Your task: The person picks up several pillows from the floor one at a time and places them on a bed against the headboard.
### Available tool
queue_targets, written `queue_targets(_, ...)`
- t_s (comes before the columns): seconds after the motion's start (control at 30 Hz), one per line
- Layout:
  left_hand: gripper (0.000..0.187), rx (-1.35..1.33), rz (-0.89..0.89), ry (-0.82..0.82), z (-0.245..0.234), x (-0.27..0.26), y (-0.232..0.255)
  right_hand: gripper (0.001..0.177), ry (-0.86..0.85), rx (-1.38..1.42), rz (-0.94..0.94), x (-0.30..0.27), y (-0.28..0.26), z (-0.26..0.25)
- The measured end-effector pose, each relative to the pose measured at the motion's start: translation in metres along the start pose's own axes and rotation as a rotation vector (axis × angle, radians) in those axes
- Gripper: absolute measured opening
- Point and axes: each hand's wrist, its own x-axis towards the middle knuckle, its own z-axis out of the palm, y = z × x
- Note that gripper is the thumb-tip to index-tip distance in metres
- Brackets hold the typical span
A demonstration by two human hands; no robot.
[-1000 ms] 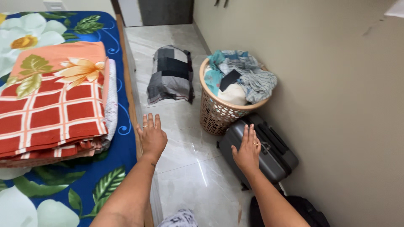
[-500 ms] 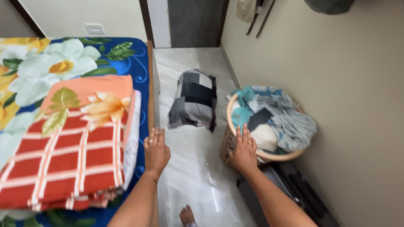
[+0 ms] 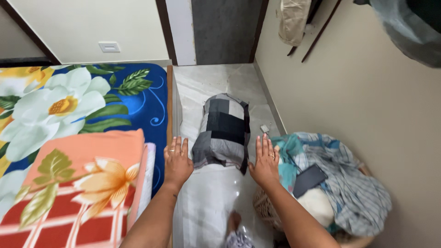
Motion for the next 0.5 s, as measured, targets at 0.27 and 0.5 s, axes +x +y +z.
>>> queue_targets(0.27, 0.076, 0.043, -0.130, -0.133, 0.107, 0.123, -0.008, 0.107, -0.113, 0.072, 0.038, 0.149, 0.033, 0.070)
queue_targets(0.5, 0.077, 0.023, -0.321, -0.363, 0.218, 0.198, -0.012, 0.106, -0.365, 0.027, 0.107, 0.253, 0.074, 0.143)
